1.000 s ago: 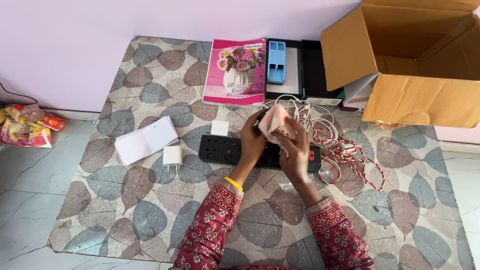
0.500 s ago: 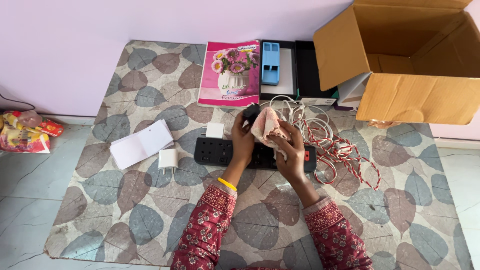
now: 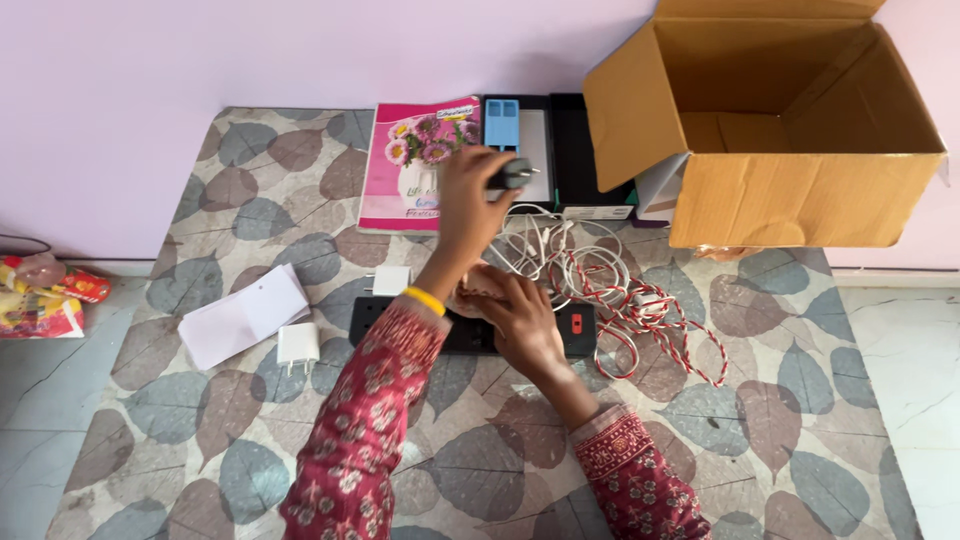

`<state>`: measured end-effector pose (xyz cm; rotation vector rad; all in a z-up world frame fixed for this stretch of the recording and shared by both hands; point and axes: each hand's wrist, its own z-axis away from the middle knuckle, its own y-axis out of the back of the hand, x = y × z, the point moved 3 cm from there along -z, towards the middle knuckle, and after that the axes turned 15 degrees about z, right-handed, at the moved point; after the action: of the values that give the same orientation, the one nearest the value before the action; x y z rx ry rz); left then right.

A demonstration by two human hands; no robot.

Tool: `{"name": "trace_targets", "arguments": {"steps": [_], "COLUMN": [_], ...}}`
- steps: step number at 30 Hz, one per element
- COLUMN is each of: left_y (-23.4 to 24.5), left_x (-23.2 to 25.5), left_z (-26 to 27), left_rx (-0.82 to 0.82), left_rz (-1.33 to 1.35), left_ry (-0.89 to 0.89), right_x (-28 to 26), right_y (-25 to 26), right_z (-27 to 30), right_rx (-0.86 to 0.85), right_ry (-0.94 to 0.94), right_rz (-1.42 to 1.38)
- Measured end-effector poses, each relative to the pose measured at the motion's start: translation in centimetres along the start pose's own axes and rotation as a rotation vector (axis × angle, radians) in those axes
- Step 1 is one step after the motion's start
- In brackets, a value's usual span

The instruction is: The person wipes a blue plastic organizer, a black power adapter, and a white power adapter with a cloth. They place each cleaned item into a cardboard box.

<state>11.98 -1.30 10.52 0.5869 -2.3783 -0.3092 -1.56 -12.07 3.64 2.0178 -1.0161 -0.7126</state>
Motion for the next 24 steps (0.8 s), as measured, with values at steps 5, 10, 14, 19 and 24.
{"name": "trace_targets", "arguments": {"steps": [5, 10, 14, 19, 24], "left_y": [-9.7, -17.7, -20.3, -18.7, -16.1], "left_x": [0.4, -2.8, -7.1, -6.9, -4.5], "left_z": [-2.0, -0.8, 0.1, -0.9, -2.0], "left_rx": [-0.349, -0.437, -0.486, -0.776, -0.814], "left_rz": [0.169, 0.035, -0.106, -0.188, -0.114], "left_ry": [0.13, 0.199, 0.174, 0.326, 0.513], "right_x": [1.1, 2.3, 2.2, 1.6, 1.3], "right_y": [-3.4, -5.5, -5.6, -4.4, -3.4], "right_z": [1.3, 2.5, 2.9, 2.1, 1.6], "right_rx": [-0.198, -0.349, -0.281, -0.268, -0.245], "right_ry": [-0.045, -0.113, -0.036, 0.008, -0.049], "right_rz": [0.076, 0.003, 0.035, 0.127, 0.054]}}
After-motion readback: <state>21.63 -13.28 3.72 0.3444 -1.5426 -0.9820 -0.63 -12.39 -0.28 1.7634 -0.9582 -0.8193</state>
